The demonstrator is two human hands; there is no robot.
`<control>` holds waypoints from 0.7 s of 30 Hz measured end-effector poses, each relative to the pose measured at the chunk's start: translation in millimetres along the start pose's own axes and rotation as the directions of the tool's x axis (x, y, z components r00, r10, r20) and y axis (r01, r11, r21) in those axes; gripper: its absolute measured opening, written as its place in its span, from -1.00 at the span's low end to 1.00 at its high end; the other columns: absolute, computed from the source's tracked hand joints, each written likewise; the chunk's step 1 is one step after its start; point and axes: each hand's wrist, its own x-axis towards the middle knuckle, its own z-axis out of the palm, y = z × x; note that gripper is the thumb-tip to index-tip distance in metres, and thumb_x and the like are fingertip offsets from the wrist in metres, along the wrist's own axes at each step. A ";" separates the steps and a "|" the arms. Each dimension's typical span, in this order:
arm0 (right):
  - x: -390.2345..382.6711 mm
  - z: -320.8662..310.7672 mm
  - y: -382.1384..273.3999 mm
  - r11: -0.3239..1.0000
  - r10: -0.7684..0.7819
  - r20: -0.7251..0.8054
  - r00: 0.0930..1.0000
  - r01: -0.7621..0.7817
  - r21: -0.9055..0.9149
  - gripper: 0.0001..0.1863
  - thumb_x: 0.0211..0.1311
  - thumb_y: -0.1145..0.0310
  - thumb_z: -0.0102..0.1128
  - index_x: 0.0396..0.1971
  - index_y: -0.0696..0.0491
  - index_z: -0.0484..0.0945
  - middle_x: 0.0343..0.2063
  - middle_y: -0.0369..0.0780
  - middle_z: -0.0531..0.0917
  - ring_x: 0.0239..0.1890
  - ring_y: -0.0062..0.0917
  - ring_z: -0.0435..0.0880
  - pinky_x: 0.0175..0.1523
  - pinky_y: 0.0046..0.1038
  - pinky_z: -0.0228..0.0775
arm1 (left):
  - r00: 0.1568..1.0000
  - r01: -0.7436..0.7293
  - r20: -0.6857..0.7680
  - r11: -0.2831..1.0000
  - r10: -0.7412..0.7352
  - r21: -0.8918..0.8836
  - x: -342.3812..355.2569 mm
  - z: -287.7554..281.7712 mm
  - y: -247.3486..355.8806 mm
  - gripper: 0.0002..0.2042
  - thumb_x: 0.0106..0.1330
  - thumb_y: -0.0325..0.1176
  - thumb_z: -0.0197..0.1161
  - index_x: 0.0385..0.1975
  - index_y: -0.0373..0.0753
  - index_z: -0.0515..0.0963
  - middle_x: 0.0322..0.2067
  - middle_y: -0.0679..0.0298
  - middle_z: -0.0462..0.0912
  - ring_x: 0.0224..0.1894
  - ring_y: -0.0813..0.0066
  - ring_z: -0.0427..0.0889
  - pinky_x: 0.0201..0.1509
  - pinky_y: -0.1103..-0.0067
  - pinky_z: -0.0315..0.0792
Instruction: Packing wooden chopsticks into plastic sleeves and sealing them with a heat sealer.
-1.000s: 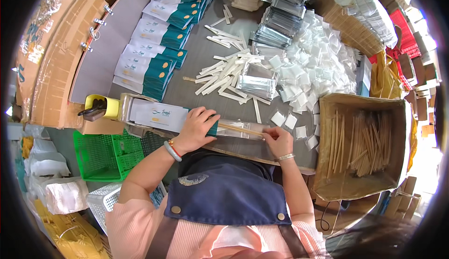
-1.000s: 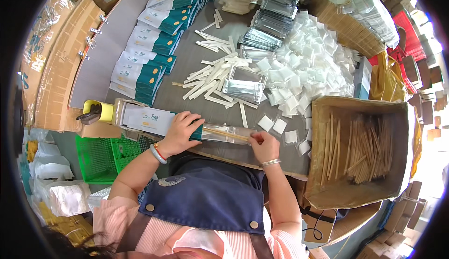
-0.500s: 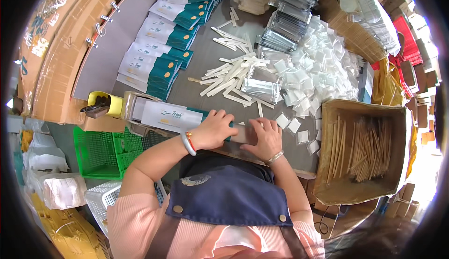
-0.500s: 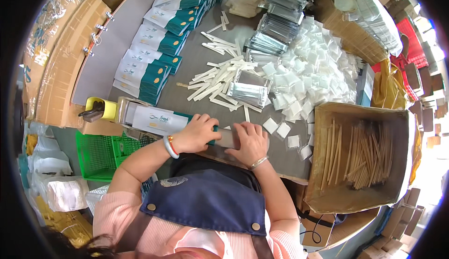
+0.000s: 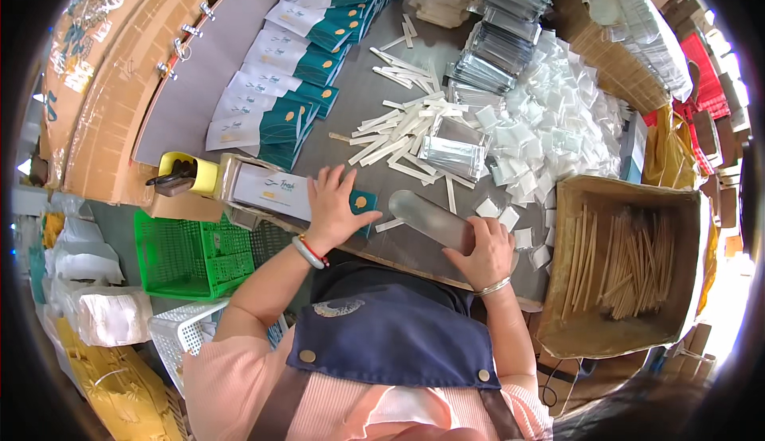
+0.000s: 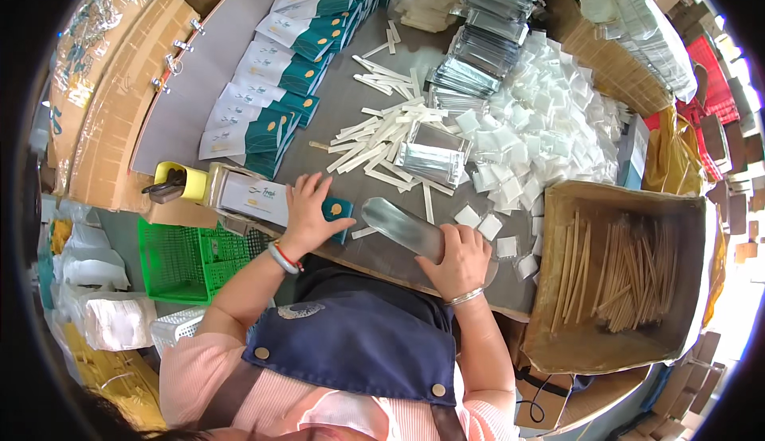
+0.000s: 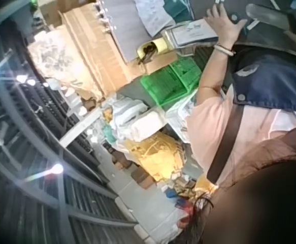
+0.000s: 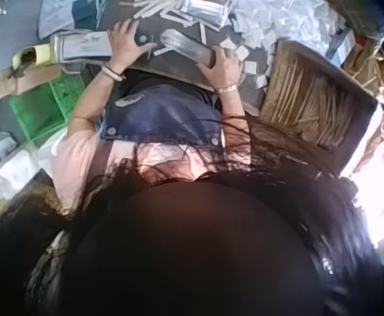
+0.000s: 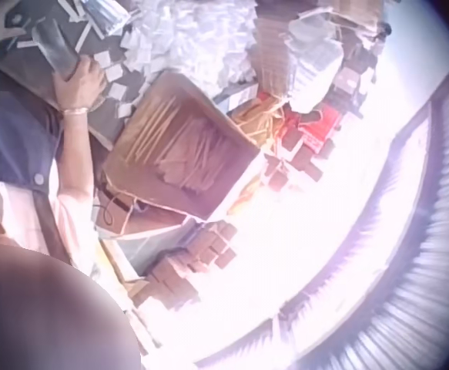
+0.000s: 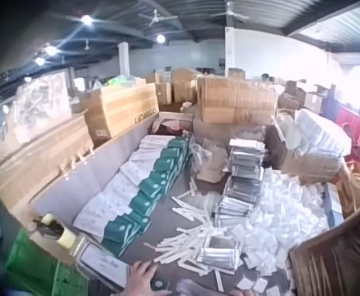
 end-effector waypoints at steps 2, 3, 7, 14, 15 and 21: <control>-0.8 -0.1 -2.1 0.999 -0.026 0.014 1.000 0.027 -0.025 -0.39 -0.38 0.16 0.48 -0.18 0.01 0.51 -0.24 -0.22 0.53 -0.12 -0.29 0.47 0.01 -0.25 0.23 | 1.000 0.003 -0.019 0.999 -0.004 -0.047 -4.7 8.7 -5.0 -0.18 -0.23 0.02 0.50 0.07 -0.30 0.40 0.11 0.06 0.31 0.22 0.05 0.17 0.28 0.03 -0.07; -1.0 -0.6 -2.8 0.999 -0.028 0.018 0.999 0.029 -0.027 -0.39 -0.38 0.16 0.48 -0.18 0.01 0.51 -0.24 -0.22 0.53 -0.12 -0.29 0.47 0.01 -0.25 0.23 | 0.999 0.002 -0.039 0.996 -0.006 -0.092 -6.8 11.1 -6.8 -0.17 -0.23 0.02 0.50 0.07 -0.31 0.39 0.11 0.06 0.31 0.23 0.04 0.16 0.30 0.05 -0.09; 3.6 4.5 -2.7 0.993 -0.115 0.080 0.990 0.114 0.022 -0.39 -0.37 0.15 0.48 -0.18 0.01 0.51 -0.23 -0.22 0.53 -0.10 -0.28 0.46 0.02 -0.24 0.22 | 1.000 -0.004 -0.002 0.986 0.004 -0.166 -5.4 8.2 -9.9 -0.14 -0.24 0.04 0.50 0.09 -0.32 0.37 0.13 0.04 0.31 0.24 0.03 0.15 0.30 0.04 -0.13; 20.1 66.1 -32.9 0.967 -0.221 0.044 0.974 0.213 0.139 -0.32 -0.33 0.06 0.46 -0.10 -0.02 0.48 -0.16 -0.20 0.52 -0.02 -0.28 0.44 0.07 -0.20 0.19 | 0.994 -0.048 0.091 0.978 0.068 -0.204 3.9 12.9 -6.3 -0.11 -0.18 0.04 0.48 0.16 -0.32 0.29 0.17 0.00 0.31 0.25 -0.06 0.14 0.30 0.01 -0.11; 23.2 70.3 -34.6 0.963 -0.229 0.017 0.973 0.224 0.150 -0.30 -0.32 0.05 0.46 -0.07 -0.01 0.47 -0.13 -0.19 0.51 0.00 -0.28 0.43 0.09 -0.20 0.18 | 0.984 -0.087 0.131 0.961 0.125 -0.264 11.3 11.2 -4.3 -0.11 -0.16 0.04 0.47 0.17 -0.32 0.28 0.17 0.01 0.31 0.25 -0.08 0.15 0.30 0.01 -0.09; 21.9 27.2 29.6 0.961 -0.015 -0.281 0.959 0.092 0.262 -0.29 -0.19 0.13 0.42 0.04 0.06 0.42 -0.03 -0.08 0.48 0.06 -0.18 0.41 0.18 -0.20 0.18 | 0.968 -0.242 -0.108 0.961 0.229 -0.131 55.6 10.9 -13.0 -0.61 -0.01 -0.39 0.37 -0.14 -0.26 0.50 -0.15 0.08 0.54 -0.09 0.06 0.49 0.00 0.33 0.38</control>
